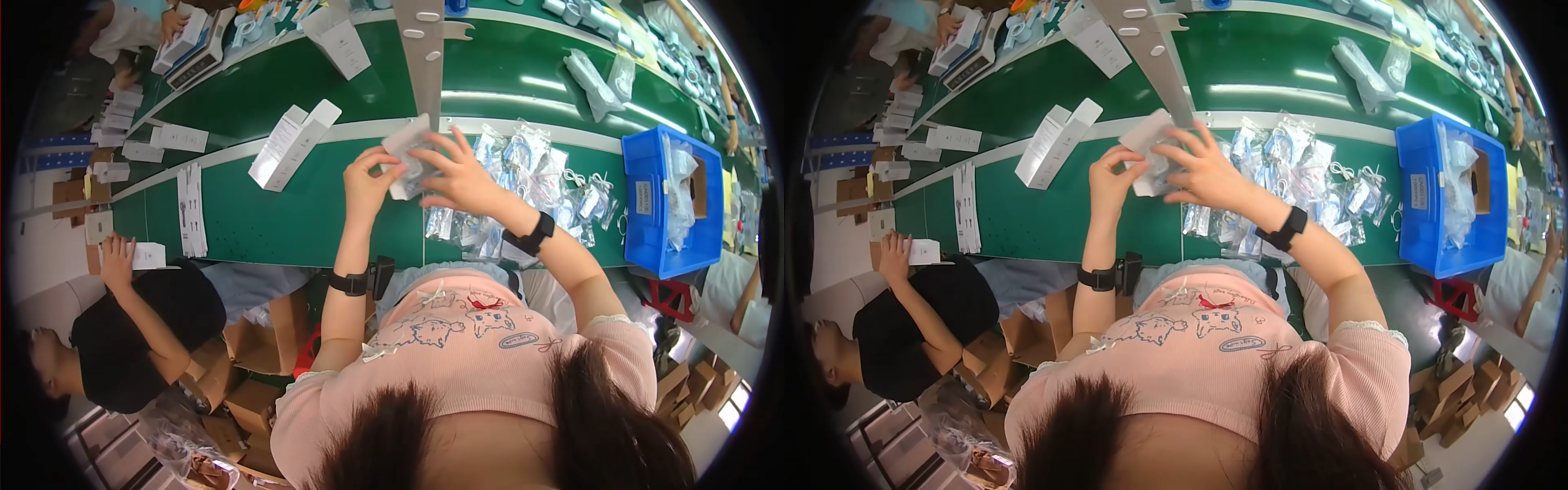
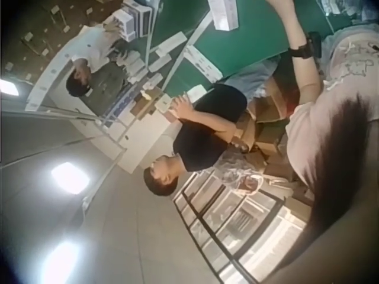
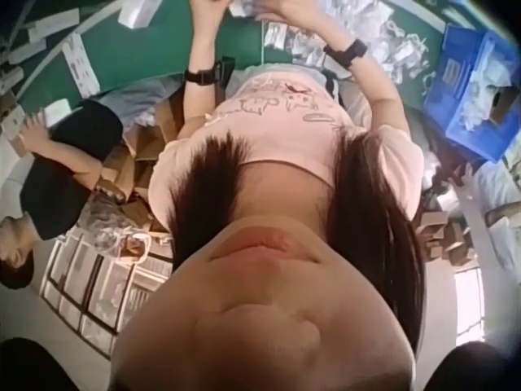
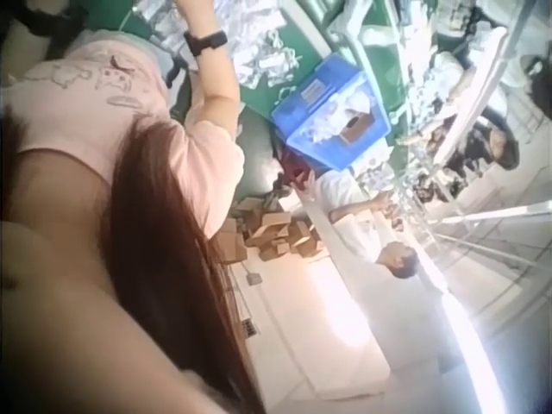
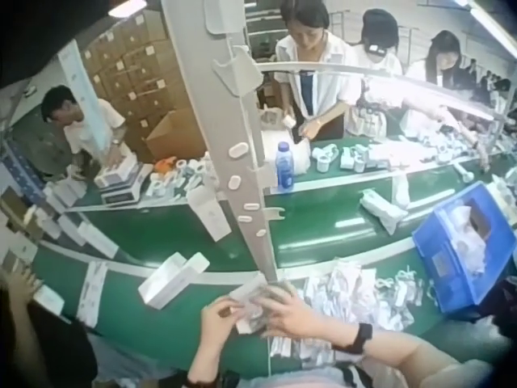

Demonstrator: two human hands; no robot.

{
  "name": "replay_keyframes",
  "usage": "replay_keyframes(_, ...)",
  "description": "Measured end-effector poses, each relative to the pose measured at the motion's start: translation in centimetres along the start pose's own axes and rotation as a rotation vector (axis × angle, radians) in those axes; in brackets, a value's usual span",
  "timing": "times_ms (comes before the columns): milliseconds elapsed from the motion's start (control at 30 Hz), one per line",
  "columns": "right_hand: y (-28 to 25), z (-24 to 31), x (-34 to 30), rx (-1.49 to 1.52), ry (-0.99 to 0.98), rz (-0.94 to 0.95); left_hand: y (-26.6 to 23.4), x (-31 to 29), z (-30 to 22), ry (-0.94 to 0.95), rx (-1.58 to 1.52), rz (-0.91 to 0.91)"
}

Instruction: The person packages items by hand, placing a bubble-wrapped object and a small plastic bag into a white box before setting it aside. This process is repeated for several boxes, with the person occasionally rearranging the items on the table.

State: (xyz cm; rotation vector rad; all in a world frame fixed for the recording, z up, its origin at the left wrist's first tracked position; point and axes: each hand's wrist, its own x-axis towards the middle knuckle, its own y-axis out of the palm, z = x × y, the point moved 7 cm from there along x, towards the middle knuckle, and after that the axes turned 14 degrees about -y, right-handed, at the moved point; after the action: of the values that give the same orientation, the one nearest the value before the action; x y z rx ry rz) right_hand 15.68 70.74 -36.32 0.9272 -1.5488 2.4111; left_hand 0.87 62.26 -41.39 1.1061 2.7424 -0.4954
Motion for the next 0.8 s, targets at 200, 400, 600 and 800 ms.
replay_keyframes(200, 2.4, -4.4, -4.5, 0.189, 0.339, -0.367, -8.0, 8.8, -1.9, 0.444, 0.832, -0.609)
replay_keyframes(400, 0.9, -6.3, -6.2, 0.624, 0.699, -0.159, -10.9, 16.1, 7.4, -0.325, 1.143, -0.240)
replay_keyframes(600, -11.5, -13.9, -11.0, 0.807, 0.860, -0.593, -1.9, 2.9, 4.6, -0.166, 1.308, -0.311)
replay_keyframes(800, -9.4, -26.7, -12.4, 0.196, 0.671, -0.651, 0.7, 2.4, 6.4, 0.059, 1.099, -0.075)
